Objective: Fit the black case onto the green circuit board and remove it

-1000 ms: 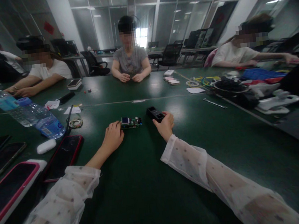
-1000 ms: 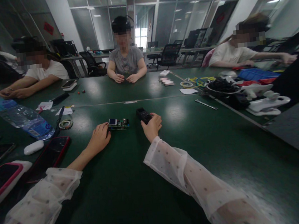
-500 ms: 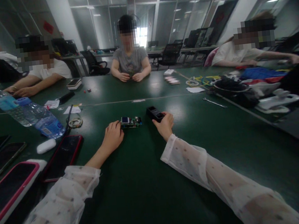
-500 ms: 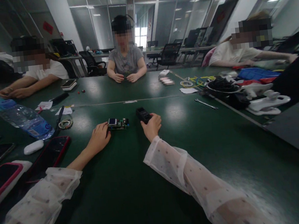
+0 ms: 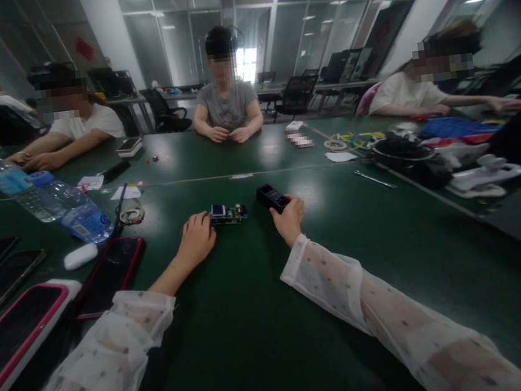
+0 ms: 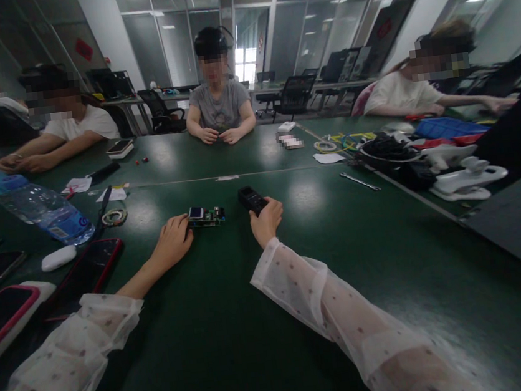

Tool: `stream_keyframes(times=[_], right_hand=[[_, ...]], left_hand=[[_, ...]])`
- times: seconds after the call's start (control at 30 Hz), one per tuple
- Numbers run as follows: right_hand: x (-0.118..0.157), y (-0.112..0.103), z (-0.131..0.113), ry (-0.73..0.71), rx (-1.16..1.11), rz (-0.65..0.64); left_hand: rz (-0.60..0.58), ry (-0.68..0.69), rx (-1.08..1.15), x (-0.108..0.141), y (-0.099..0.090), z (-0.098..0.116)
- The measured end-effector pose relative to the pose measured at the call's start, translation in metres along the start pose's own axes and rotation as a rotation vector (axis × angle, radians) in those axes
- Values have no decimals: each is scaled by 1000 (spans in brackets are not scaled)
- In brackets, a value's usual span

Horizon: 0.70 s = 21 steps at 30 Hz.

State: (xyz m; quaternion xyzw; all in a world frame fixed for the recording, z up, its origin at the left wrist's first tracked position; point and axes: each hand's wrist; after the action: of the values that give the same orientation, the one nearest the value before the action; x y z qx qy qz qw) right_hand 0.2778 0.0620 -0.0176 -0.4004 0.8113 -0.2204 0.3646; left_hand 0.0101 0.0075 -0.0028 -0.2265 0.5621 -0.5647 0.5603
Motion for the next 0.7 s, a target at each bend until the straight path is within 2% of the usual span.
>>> stream_keyframes(times=[0.13, 0.27, 0.47, 0.7], right_hand=[[-2, 2, 4, -22, -68, 50], [-2, 1, 3, -117, -208, 38], [6, -4, -18, -357, -368, -55], [13, -8, -29, -555, -375, -204]], left_hand=[[2, -4, 5, 0, 0, 0], [5, -1, -3, 0, -1, 1], [48, -9, -15, 0, 1, 2], [67, -40, 25, 0, 1, 1]])
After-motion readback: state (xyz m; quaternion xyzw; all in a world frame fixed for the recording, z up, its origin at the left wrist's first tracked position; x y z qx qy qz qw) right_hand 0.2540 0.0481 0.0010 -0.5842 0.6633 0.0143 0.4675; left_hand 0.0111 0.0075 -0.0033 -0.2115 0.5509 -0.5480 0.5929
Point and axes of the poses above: each hand's wrist, its own x-axis away from the middle knuckle, its own y-axis out of the palm, z = x × y, and after that the axes turned 8 degrees about x, right-handed
